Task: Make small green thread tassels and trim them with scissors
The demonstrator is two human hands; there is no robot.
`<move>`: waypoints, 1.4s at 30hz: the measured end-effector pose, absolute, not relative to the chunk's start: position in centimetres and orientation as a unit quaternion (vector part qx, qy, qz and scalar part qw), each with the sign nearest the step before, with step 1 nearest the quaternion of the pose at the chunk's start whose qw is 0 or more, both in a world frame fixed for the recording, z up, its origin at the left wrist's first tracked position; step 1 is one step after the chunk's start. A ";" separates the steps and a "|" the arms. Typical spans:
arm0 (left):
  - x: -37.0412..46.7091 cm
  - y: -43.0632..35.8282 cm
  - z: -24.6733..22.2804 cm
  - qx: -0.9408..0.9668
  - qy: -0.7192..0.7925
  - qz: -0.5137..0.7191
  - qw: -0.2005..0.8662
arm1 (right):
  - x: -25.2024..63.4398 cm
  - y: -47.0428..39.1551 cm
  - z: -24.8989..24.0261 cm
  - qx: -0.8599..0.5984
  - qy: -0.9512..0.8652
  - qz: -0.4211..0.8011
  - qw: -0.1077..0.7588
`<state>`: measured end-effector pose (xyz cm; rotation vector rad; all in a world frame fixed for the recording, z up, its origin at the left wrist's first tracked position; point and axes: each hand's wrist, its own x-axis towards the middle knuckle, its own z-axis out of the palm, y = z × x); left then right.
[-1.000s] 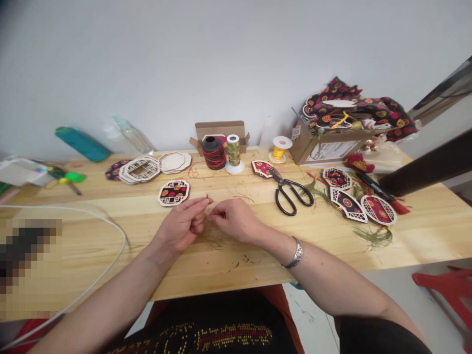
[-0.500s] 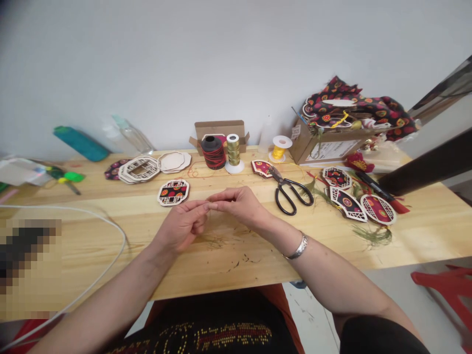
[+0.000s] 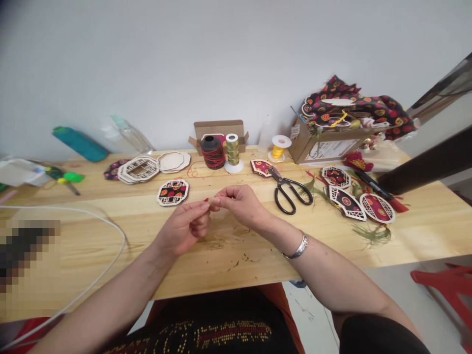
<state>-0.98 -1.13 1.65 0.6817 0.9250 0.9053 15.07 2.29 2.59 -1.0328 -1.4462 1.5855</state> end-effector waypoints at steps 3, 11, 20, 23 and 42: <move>-1.0 -1.0 1.7 0.283 0.413 0.402 0.767 | 15.2 2.4 2.4 -0.416 -0.574 0.593 0.381; -0.9 -1.0 1.4 0.274 0.405 0.384 0.783 | 15.1 2.4 2.6 -0.423 -0.585 0.573 0.388; -0.7 -1.0 1.4 0.298 0.412 0.406 0.759 | 15.1 2.4 2.5 -0.421 -0.584 0.570 0.396; -0.7 -1.1 1.3 0.324 0.421 0.410 0.741 | 15.2 2.4 2.6 -0.421 -0.591 0.569 0.388; -1.3 -1.1 0.5 0.626 0.444 0.473 0.433 | 14.8 1.7 3.2 -0.392 -0.622 0.551 0.395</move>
